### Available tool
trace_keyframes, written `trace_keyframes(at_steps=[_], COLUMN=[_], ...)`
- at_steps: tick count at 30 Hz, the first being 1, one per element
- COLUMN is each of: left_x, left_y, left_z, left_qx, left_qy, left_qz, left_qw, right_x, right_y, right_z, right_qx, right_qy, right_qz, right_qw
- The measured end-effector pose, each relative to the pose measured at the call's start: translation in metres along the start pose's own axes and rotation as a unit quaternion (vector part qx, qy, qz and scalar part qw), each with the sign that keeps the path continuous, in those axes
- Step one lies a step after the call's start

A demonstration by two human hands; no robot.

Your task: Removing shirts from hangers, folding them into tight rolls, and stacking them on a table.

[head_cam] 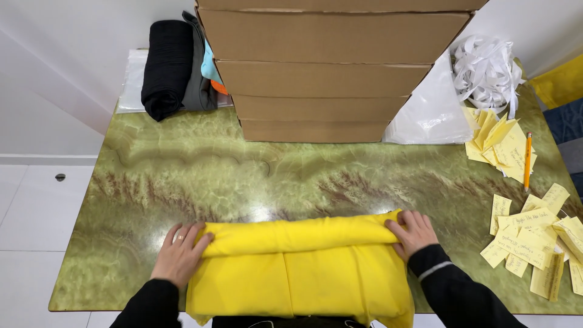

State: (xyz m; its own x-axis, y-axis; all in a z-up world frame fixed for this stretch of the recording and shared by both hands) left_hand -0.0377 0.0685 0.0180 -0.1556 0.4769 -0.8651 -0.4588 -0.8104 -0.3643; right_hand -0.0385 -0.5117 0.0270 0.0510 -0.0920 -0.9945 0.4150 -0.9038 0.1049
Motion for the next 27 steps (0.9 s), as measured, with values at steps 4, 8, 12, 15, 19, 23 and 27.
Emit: trace_keyframes(at_steps=[4,8,12,15,19,23,27], left_x=[-0.046,-0.037,-0.016,-0.015,-0.02,-0.024,-0.039], left_y=[0.003,-0.007,-0.012,-0.011,-0.017,0.001,-0.001], left_z=[0.037,0.009,-0.026,-0.026,-0.018,0.005,0.023], left_qx=[0.082,0.02,0.021,0.029,0.032,0.08,0.092], left_qy=[0.125,0.015,-0.152,-0.255,-0.095,0.064,-0.041], left_qz=[0.189,0.319,0.375,0.364,0.319,0.168,0.271], left_qw=[0.971,0.948,0.914,0.895,0.942,0.98,0.957], right_x=[-0.033,-0.027,0.032,0.065,0.031,0.015,-0.007], right_y=[-0.002,0.001,0.025,0.034,0.036,0.015,0.009], right_z=[0.023,0.002,-0.023,-0.023,-0.039,-0.021,0.006], right_qx=[-0.002,-0.031,0.033,0.075,-0.004,-0.027,-0.059], right_qy=[-0.028,-0.064,-0.209,-0.388,-0.238,-0.118,-0.138], right_qz=[-0.134,-0.274,-0.363,-0.314,-0.234,-0.06,-0.129], right_qw=[0.991,0.959,0.907,0.863,0.943,0.991,0.98])
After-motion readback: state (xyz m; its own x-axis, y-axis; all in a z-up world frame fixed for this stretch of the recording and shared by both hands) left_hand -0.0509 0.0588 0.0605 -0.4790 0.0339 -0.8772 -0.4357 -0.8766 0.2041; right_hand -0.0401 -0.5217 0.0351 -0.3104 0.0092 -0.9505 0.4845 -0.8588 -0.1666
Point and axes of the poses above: each hand's wrist, its own z-axis away from the middle knuckle, its own x-axis out of the palm, y = z × x, the point moved 7 cm from there along -z, towards the middle knuckle, and after that the axes turned 15 degrees about -y, right-handed, at the moved point
